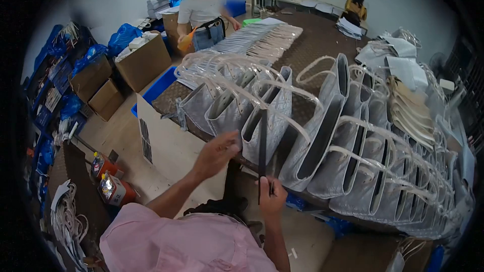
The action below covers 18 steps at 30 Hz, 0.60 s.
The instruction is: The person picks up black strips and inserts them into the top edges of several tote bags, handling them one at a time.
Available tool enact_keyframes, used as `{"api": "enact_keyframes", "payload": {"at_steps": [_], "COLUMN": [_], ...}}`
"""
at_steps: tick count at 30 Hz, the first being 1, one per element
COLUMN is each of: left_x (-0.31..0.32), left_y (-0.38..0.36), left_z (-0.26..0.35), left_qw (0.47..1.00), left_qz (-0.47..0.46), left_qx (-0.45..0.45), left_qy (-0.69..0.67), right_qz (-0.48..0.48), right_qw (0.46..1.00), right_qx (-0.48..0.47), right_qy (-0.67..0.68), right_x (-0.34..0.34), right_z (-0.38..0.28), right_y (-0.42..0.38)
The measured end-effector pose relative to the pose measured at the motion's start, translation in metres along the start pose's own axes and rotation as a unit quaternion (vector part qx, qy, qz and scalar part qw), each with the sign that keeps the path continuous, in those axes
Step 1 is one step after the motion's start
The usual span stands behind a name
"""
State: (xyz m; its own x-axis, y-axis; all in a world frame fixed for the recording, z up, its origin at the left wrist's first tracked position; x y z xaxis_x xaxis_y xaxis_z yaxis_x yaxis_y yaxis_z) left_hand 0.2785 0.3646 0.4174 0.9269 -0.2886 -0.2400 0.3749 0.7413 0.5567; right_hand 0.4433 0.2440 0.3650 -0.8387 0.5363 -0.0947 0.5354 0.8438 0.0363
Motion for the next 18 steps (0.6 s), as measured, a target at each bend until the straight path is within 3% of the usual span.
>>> {"api": "enact_keyframes", "payload": {"at_steps": [1, 2, 4, 6, 7, 9, 10, 12, 13, 15, 18], "left_x": [-0.018, -0.029, -0.045, -0.032, -0.030, -0.025, -0.021, -0.010, -0.007, -0.014, -0.024], "left_y": [0.009, 0.022, 0.052, 0.075, 0.090, 0.110, 0.116, 0.120, 0.121, 0.138, 0.159], "left_z": [-0.010, -0.008, -0.014, -0.036, -0.044, -0.073, -0.078, -0.086, -0.090, -0.086, -0.075], "left_qw": [1.000, 0.996, 0.987, 0.931, 0.930, 0.946, 0.943, 0.922, 0.915, 0.945, 0.954], "left_qz": [0.003, -0.052, -0.115, -0.296, -0.305, -0.269, -0.281, -0.211, -0.228, -0.221, -0.206], "left_qx": [-0.024, -0.047, -0.072, -0.061, -0.060, -0.171, -0.171, -0.259, -0.262, -0.172, -0.128], "left_qy": [0.008, 0.050, 0.086, 0.206, 0.198, 0.051, 0.046, -0.197, -0.203, -0.169, -0.179], "right_qz": [0.026, 0.053, 0.072, 0.095, 0.097, 0.111, 0.094, 0.061, 0.044, 0.033, 0.098], "right_qw": [0.998, 0.992, 0.994, 0.994, 0.993, 0.991, 0.992, 0.997, 0.999, 0.999, 0.995], "right_qx": [0.024, 0.047, 0.014, -0.022, -0.007, 0.013, 0.022, 0.024, 0.016, 0.016, -0.004], "right_qy": [0.052, 0.105, 0.084, 0.055, 0.066, 0.076, 0.084, 0.044, -0.005, -0.003, 0.002], "right_x": [-0.010, -0.018, -0.025, -0.027, -0.024, -0.015, -0.004, 0.018, 0.029, 0.044, 0.034], "right_z": [0.002, 0.006, 0.000, -0.011, -0.013, -0.015, -0.015, -0.020, -0.026, -0.039, -0.062], "right_y": [0.003, 0.005, 0.008, 0.009, 0.010, 0.022, 0.032, 0.059, 0.079, 0.117, 0.154]}}
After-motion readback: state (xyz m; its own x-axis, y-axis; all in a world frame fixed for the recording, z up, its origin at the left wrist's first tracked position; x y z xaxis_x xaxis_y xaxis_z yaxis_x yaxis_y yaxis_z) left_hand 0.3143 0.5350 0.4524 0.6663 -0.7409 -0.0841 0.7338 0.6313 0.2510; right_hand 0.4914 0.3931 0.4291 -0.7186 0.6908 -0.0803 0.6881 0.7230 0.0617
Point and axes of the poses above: each hand's wrist, its own y-axis towards the middle knuckle, its own x-axis out of the palm, z = x × y, the point moved 10 cm from there along y, towards the middle knuckle, and after that the axes turned 15 degrees about x, right-handed, at the moved point
